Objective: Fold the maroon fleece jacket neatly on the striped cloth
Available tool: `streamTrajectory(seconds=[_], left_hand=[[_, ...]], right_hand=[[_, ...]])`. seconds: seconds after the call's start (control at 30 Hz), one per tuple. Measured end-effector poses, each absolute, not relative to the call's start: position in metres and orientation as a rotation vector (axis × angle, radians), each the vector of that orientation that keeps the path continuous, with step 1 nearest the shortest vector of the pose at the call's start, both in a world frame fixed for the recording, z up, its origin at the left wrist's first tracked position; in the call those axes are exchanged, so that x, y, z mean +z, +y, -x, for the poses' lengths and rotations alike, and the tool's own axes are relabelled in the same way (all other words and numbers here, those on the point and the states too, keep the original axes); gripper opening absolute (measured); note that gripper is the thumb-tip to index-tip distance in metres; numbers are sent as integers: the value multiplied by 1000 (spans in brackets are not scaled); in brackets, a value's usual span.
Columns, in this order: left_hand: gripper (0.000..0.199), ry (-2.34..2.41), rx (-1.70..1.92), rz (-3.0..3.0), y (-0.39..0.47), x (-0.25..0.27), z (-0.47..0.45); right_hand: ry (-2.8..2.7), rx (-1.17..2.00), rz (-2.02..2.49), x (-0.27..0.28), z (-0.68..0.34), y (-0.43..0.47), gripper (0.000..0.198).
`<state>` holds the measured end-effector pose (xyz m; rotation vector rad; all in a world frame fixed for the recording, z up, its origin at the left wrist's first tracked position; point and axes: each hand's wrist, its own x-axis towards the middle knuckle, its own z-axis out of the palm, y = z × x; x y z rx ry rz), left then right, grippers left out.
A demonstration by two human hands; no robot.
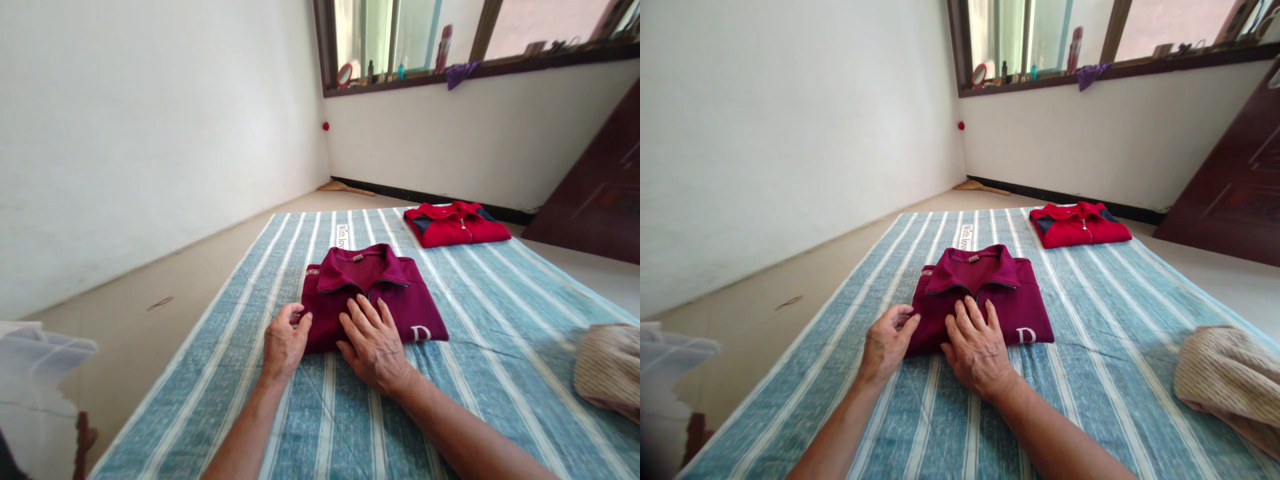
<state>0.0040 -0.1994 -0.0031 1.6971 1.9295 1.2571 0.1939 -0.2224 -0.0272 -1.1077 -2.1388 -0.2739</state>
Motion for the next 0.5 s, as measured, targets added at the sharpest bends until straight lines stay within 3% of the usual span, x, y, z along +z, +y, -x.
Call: streamTrajectory(seconds=[0.5], left_hand=[[43,1629,1392,-960,-206,8,-10]], right_hand=[[-2136,-271,1114,-28,-195,-224,36]])
